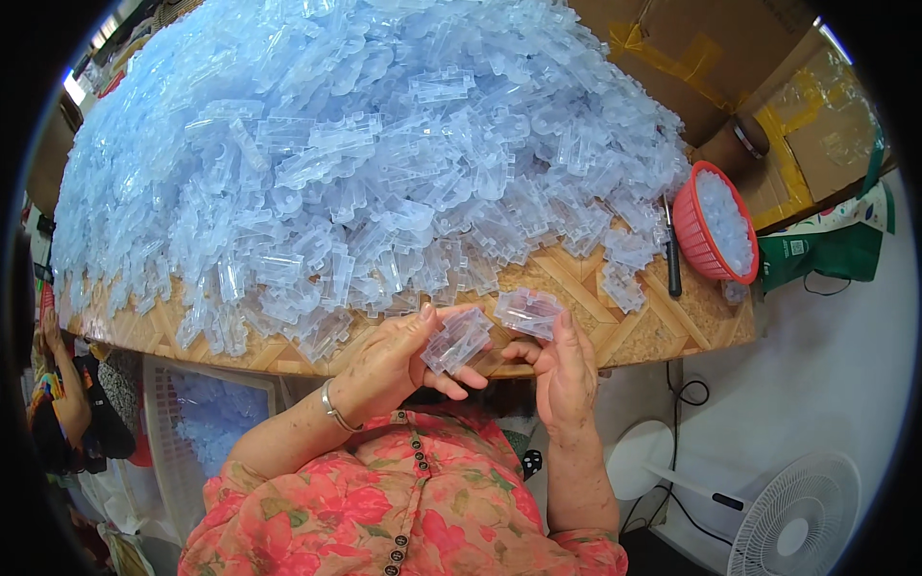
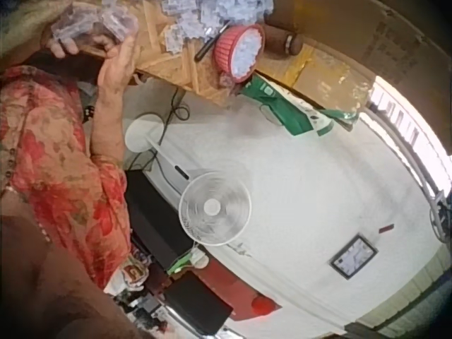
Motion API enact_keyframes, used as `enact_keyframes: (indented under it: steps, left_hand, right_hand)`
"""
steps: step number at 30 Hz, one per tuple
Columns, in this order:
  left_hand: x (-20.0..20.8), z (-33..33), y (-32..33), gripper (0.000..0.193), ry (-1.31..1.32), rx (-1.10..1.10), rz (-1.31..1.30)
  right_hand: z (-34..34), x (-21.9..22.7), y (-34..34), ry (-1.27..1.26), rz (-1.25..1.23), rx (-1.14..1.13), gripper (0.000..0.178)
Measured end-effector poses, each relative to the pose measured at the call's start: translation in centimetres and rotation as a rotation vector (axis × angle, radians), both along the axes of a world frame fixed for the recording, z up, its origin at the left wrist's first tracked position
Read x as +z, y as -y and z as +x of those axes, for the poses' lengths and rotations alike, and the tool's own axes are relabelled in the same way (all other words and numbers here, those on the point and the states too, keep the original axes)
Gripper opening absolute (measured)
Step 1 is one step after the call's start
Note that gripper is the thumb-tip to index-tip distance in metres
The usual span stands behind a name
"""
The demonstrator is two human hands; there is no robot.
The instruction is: The person repeatedly picks up small translucent plastic components from a large pile on a wooden table, snaps two pieces together by hand, and places the assembled unit into a red basket. The process is continuous and repetitive throughout the clip.
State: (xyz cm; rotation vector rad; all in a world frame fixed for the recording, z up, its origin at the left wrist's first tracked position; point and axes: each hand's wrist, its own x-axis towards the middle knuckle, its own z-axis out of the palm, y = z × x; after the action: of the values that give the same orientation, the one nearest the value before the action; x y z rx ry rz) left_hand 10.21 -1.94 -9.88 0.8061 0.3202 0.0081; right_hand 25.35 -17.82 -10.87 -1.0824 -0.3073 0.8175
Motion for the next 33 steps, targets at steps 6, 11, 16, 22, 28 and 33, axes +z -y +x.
enact_keyframes:
  steps: [6,11,16,22,28,33]
  left_hand:
    - [0.5,0.7,0.3,0.062,0.011,-0.130,0.062]
    - [-0.2,1.9,1.5,0.058,0.016,-0.241,0.192]
    - [-0.2,3.9,1.9,0.058,0.023,-0.243,0.260]
    - [-2.1,4.9,2.6,0.059,0.135,-0.084,0.506]
    - [-0.9,3.9,2.2,0.067,0.072,-0.066,0.963]
    - [-1.0,3.7,2.7,0.077,0.105,0.018,1.016]
  right_hand:
    - [1.2,0.2,1.2,0.184,-0.154,-0.042,0.049]
    - [2.4,-0.3,2.1,0.469,-0.299,-0.208,0.044]
    - [1.9,1.7,2.9,0.998,-0.518,-0.318,0.056]
    - [0.6,1.9,2.7,1.170,-0.474,0.016,0.051]
    - [1.1,1.6,2.1,1.264,-0.494,0.075,0.046]
    - [1.1,1.7,1.9,1.280,-0.566,0.084,0.043]
